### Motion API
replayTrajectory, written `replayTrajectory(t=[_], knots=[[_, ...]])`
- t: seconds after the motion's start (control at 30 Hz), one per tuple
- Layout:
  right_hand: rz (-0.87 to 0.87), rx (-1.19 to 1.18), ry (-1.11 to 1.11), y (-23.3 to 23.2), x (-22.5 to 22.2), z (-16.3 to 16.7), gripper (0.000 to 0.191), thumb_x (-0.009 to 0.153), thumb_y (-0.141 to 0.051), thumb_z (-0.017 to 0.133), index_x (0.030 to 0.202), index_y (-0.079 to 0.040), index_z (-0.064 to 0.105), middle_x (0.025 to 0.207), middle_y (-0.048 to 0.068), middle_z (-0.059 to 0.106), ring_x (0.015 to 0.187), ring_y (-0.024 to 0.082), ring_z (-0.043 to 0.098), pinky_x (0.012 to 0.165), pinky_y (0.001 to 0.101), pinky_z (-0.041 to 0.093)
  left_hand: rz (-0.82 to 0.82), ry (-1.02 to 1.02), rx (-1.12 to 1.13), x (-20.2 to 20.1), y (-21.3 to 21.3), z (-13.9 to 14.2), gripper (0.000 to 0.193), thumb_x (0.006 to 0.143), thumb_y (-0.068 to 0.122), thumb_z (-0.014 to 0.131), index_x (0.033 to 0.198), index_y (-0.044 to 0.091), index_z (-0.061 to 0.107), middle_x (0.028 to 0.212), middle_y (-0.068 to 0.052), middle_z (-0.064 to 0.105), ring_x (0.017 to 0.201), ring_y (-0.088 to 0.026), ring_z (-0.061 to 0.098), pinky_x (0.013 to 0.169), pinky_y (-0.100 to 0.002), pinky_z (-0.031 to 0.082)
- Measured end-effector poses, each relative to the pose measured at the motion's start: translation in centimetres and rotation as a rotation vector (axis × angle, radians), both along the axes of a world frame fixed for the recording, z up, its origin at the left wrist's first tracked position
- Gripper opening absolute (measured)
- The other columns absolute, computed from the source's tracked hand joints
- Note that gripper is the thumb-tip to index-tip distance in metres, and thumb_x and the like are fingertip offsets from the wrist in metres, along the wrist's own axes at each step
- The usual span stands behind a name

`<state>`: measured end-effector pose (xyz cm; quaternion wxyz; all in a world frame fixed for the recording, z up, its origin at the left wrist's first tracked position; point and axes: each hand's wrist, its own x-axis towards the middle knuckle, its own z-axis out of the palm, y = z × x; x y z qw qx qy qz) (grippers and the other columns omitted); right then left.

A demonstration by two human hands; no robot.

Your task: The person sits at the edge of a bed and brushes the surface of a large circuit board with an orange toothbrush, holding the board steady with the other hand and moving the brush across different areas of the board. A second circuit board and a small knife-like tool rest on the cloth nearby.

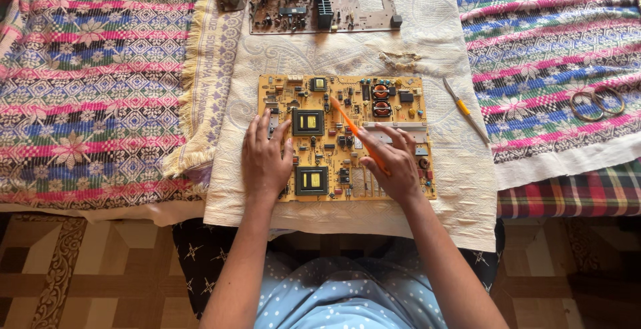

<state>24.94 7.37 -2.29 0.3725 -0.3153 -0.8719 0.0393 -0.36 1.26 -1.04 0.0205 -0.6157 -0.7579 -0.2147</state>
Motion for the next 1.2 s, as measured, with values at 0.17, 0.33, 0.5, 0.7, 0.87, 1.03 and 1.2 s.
replayTrajectory(t=[0.17, 0.33, 0.5, 0.7, 0.87, 1.03, 1.2], knots=[[-0.121, -0.095, -0.038, 0.1, -0.2, 0.1, 0.048, 0.093, -0.048, 0.039, 0.127, -0.017, 0.054, 0.091, 0.0, 0.071, 0.124, 0.02, 0.045, 0.103, 0.0382, 0.023, -0.003, 0.001, 0.011, 0.1, 0.0, 0.1, 0.038, 0.087, 0.028, 0.051, 0.124, 0.019, 0.052, 0.142, -0.012, 0.039, 0.131, -0.027, 0.034, 0.109, -0.039, 0.028], [-0.152, -0.075, -0.008, 0.2, -0.3, 0.0, 0.045, 0.098, -0.046, 0.037, 0.131, -0.019, 0.05, 0.1, 0.001, 0.071, 0.128, 0.018, 0.043, 0.107, 0.0396, 0.02, -0.007, 0.004, 0.011, 0.1, 0.0, 0.2, 0.038, 0.087, 0.028, 0.051, 0.125, 0.019, 0.052, 0.142, -0.012, 0.039, 0.131, -0.027, 0.034, 0.11, -0.039, 0.028], [-0.143, -0.134, -0.077, 0.2, -0.2, 0.1, 0.048, 0.094, -0.046, 0.037, 0.131, -0.017, 0.049, 0.094, 0.0, 0.07, 0.13, 0.019, 0.042, 0.107, 0.04, 0.021, 0.001, 0.006, 0.007, 0.0, 0.0, 0.1, 0.039, 0.087, 0.027, 0.051, 0.125, 0.02, 0.052, 0.142, -0.011, 0.039, 0.131, -0.027, 0.034, 0.109, -0.038, 0.028], [0.021, 0.006, -0.097, 0.0, 0.3, 0.0, 0.049, 0.099, -0.049, 0.034, 0.135, -0.018, 0.044, 0.113, 0.003, 0.069, 0.13, 0.019, 0.039, 0.104, 0.0357, 0.026, -0.005, -0.002, 0.01, 0.0, -0.1, 0.1, 0.038, 0.088, 0.028, 0.05, 0.125, 0.02, 0.052, 0.142, -0.011, 0.039, 0.131, -0.027, 0.034, 0.11, -0.039, 0.028], [-0.138, -0.111, -0.056, 0.4, -0.2, -0.3, 0.048, 0.097, -0.045, 0.036, 0.134, -0.017, 0.047, 0.099, 0.001, 0.07, 0.13, 0.019, 0.04, 0.106, 0.0385, 0.025, -0.006, 0.011, 0.015, 0.1, 0.0, 0.0, 0.039, 0.088, 0.027, 0.051, 0.125, 0.02, 0.052, 0.142, -0.011, 0.039, 0.131, -0.028, 0.034, 0.109, -0.039, 0.028], [-0.203, -0.179, -0.032, 0.1, -0.4, 0.3, 0.048, 0.096, -0.045, 0.038, 0.133, -0.016, 0.048, 0.092, 0.002, 0.071, 0.129, 0.019, 0.041, 0.106, 0.0422, 0.023, -0.001, -0.011, 0.011, 0.1, -0.1, 0.0, 0.038, 0.087, 0.027, 0.051, 0.125, 0.021, 0.052, 0.142, -0.011, 0.039, 0.131, -0.027, 0.034, 0.109, -0.039, 0.028], [-0.075, -0.211, -0.01, -0.1, 0.1, 1.1, 0.047, 0.096, -0.044, 0.04, 0.133, -0.016, 0.049, 0.095, 0.002, 0.071, 0.13, 0.02, 0.04, 0.105, 0.0405, 0.024, -0.003, -0.011, 0.014, 0.1, 0.0, 0.2, 0.038, 0.087, 0.027, 0.051, 0.125, 0.02, 0.052, 0.142, -0.011, 0.04, 0.131, -0.028, 0.034, 0.109, -0.039, 0.028]])
